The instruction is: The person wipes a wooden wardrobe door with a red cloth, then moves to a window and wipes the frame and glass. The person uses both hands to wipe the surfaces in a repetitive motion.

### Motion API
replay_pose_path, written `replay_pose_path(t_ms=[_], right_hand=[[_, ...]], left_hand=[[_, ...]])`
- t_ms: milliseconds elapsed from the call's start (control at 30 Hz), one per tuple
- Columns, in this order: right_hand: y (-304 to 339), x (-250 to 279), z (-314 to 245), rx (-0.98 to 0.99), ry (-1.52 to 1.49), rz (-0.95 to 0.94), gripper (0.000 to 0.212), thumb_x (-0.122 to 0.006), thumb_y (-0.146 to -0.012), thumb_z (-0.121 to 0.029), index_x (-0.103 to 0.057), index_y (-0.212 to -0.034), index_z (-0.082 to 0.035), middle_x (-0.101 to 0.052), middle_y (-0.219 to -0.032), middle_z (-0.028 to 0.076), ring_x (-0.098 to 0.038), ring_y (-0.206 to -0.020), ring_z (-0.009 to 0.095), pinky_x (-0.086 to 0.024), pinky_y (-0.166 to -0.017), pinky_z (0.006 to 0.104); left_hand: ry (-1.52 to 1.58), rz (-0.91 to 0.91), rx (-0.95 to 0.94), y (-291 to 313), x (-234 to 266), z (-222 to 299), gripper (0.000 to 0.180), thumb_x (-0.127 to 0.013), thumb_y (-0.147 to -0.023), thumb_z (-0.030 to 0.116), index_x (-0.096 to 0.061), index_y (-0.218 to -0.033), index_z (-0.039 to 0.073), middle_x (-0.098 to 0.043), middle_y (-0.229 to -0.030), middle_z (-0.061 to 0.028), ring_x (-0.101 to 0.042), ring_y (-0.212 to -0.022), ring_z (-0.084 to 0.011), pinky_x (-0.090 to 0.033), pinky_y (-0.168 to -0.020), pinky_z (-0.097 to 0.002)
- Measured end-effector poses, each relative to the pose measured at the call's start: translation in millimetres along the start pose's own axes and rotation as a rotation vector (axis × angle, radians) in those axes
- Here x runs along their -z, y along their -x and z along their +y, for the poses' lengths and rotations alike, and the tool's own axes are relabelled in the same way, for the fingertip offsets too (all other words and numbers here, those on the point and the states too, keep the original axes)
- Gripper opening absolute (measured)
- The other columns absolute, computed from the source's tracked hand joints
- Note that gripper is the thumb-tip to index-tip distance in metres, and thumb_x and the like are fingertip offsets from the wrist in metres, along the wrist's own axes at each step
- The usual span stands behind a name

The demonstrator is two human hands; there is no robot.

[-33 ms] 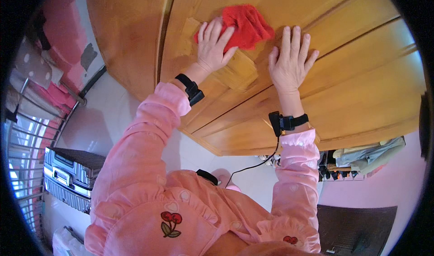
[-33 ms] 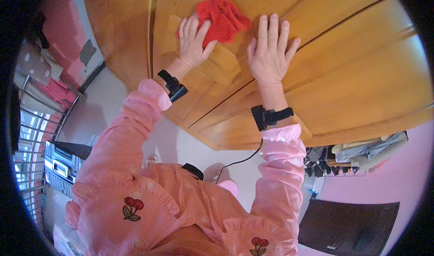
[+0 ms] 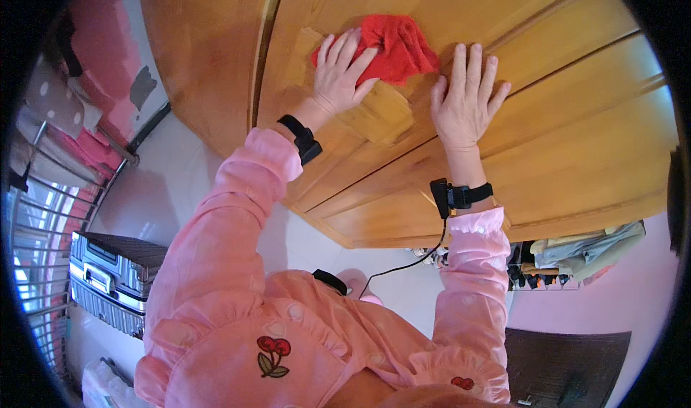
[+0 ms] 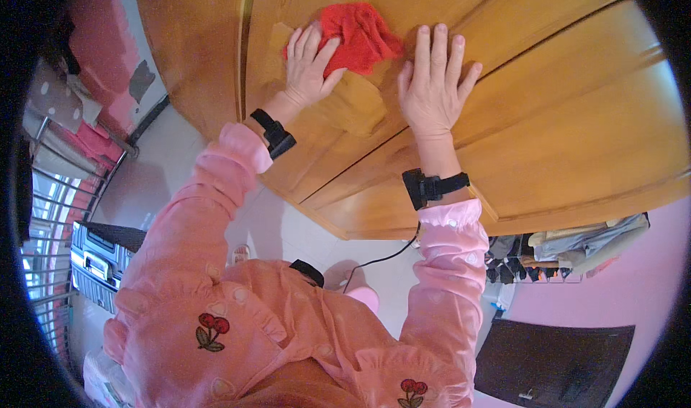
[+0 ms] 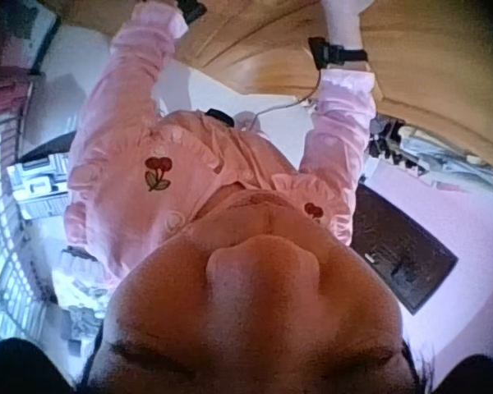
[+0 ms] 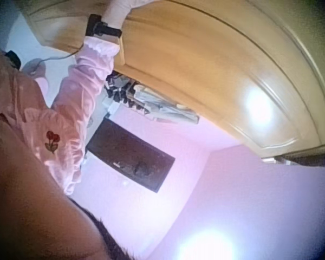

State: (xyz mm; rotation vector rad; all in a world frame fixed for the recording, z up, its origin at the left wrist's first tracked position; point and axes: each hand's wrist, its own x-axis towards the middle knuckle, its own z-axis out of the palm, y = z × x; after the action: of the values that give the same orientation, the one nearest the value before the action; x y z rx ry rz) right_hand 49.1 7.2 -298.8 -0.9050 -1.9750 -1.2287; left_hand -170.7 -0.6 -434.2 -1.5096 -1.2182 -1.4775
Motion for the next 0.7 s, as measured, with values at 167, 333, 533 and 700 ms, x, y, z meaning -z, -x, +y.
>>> replay_pose_path(t_ms=[167, 333, 533, 700], right_hand=[[3.1, -1.5, 2.3, 0.056, -0.017, 0.021, 0.062, -0.064, -0.092, -0.033, -0.051, -0.152, -0.027, -0.046, -0.160, -0.003, -0.036, -0.151, 0.025, -0.006, -0.125, 0.0587], [4.5, -2.1, 0.8, 0.059, 0.045, 0.005, 0.060, -0.064, -0.091, -0.033, -0.053, -0.151, -0.029, -0.047, -0.159, -0.004, -0.039, -0.149, 0.023, -0.005, -0.125, 0.0586], [2.1, -3.9, -1.6, 0.064, 0.047, 0.044, 0.059, -0.063, -0.091, -0.034, -0.054, -0.149, -0.029, -0.049, -0.157, -0.004, -0.040, -0.148, 0.025, -0.006, -0.124, 0.0596], [2.5, -3.0, 0.8, 0.073, 0.013, 0.025, 0.056, -0.064, -0.092, -0.033, -0.057, -0.147, -0.029, -0.050, -0.157, -0.003, -0.040, -0.148, 0.026, -0.007, -0.123, 0.0613]], left_hand=[[-0.056, -0.113, -0.063, 11.0, 5.7, -41.0, 0.069, -0.074, -0.083, 0.041, -0.052, -0.144, 0.016, -0.045, -0.150, -0.0200, -0.041, -0.139, -0.0392, -0.025, -0.119, -0.0590], [-0.028, 0.125, 0.295, 23.3, -3.2, -31.1, 0.072, -0.071, -0.088, 0.037, -0.044, -0.148, 0.006, -0.040, -0.151, -0.0264, -0.039, -0.135, -0.0468, -0.026, -0.116, -0.0599], [0.124, 0.239, 0.612, 21.7, -18.3, 27.6, 0.071, -0.071, -0.089, 0.035, -0.046, -0.148, 0.003, -0.038, -0.153, -0.0291, -0.037, -0.135, -0.0499, -0.027, -0.114, -0.0587], [0.097, 0.057, 0.232, 32.6, 0.2, 22.0, 0.068, -0.075, -0.086, 0.037, -0.052, -0.146, 0.016, -0.041, -0.153, -0.0219, -0.039, -0.142, -0.0426, -0.025, -0.118, -0.0620]])
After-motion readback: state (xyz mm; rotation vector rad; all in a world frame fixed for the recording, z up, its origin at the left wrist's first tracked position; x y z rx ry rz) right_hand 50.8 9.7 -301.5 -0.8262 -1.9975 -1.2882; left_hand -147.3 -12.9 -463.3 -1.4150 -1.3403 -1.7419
